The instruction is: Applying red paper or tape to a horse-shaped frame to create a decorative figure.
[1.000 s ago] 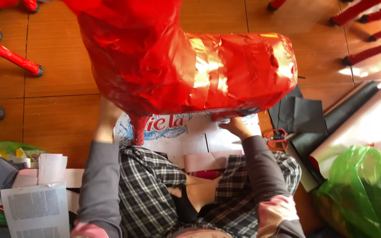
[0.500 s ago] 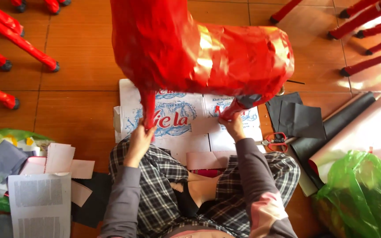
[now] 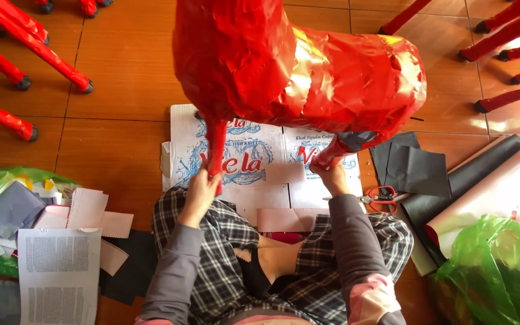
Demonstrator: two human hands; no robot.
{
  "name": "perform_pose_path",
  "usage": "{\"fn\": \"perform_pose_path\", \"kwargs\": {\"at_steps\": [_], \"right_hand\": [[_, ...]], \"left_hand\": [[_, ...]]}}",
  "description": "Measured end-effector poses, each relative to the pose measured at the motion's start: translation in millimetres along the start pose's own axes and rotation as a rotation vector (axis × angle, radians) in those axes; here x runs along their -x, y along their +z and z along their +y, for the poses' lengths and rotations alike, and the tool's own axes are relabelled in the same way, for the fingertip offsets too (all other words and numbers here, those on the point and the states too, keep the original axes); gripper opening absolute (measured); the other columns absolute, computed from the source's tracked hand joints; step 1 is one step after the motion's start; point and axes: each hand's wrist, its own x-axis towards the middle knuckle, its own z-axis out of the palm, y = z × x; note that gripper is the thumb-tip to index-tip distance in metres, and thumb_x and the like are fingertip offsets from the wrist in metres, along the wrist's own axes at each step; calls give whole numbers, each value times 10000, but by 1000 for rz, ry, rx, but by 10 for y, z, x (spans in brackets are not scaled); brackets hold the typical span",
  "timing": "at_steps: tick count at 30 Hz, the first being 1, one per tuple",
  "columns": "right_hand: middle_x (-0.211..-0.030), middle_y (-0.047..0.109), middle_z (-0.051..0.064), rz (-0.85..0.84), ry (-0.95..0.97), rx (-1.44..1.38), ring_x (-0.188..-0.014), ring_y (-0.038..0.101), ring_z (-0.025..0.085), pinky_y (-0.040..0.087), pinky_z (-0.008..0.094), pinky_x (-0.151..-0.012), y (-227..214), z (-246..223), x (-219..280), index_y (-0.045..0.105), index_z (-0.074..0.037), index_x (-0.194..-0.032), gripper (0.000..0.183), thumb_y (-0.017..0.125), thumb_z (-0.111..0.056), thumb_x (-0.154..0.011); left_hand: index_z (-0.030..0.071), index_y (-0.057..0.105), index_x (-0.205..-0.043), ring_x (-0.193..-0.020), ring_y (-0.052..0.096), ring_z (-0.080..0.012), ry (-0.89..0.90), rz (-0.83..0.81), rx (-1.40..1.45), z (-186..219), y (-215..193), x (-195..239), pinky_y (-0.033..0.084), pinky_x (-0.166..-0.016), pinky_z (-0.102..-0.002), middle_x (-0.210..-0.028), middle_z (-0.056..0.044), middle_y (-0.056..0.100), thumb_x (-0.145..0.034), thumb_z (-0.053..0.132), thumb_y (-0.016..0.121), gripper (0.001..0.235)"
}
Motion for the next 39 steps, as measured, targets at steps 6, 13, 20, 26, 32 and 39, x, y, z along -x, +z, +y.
{"fn": "perform_pose_path", "kwargs": {"at_steps": [6, 13, 20, 26, 32, 39], "right_hand": [[-1017, 720, 180, -27, -135, -49, -1089, 644, 379, 472, 516, -972, 226, -4, -175, 706, -88, -1046, 513, 869, -422, -692], [-1053, 715, 180, -108, -118, -135, -1065, 653, 419, 483, 512, -980, 92, -284, -48, 691, -86, -1082, 470, 879, -222, -673], [-1057, 662, 112, -74, -4, 259, -1091, 647, 340, 500, 476, -988, 119, 691, -400, 623, -123, -1143, 551, 842, -160, -638], [-880, 730, 108, -171, 36, 541, -929, 721, 326, 573, 457, -828, 510, 619, -164, 734, -154, -993, 313, 748, -388, -786], [-1054, 733, 117, -495, -154, 764, -1022, 710, 293, 562, 484, -855, 1046, 122, 431, 276, -326, -1540, 570, 454, -294, -1000], [-1149, 694, 218, -774, -222, 682, -1072, 680, 385, 552, 530, -878, 374, -757, 1447, 170, -315, -1583, 667, 507, -323, -1008]], "left_hand": [[103, 537, -1253, -931, 678, -450, 15, 1, -10, -210, -84, -121, 552, -775, -535, -908, -252, 699, -918, 474, 673, 518], [208, 482, -1327, -1003, 674, -427, -94, -35, -45, -77, -85, -28, 536, -859, -551, -1045, -214, 710, -912, 503, 660, 540], [41, 284, -1465, -1058, 580, -562, 268, 150, 43, 77, -144, 141, 497, -848, -650, -1154, -371, 592, -848, 229, 777, 811], [78, 639, -1098, -853, 662, -286, 414, 621, 63, -256, 215, 452, 537, -763, -358, -949, -100, 665, -902, 93, 762, 232], [150, 715, -980, -773, 716, -234, 319, 266, 101, -246, 966, 612, 572, -654, -319, -837, -37, 739, -868, 207, 776, 140], [131, 477, -1394, -1264, 562, -324, -355, -190, -11, -1052, 1828, -71, 445, -1078, -454, -1346, -152, 604, -798, 615, 735, 809]]}}
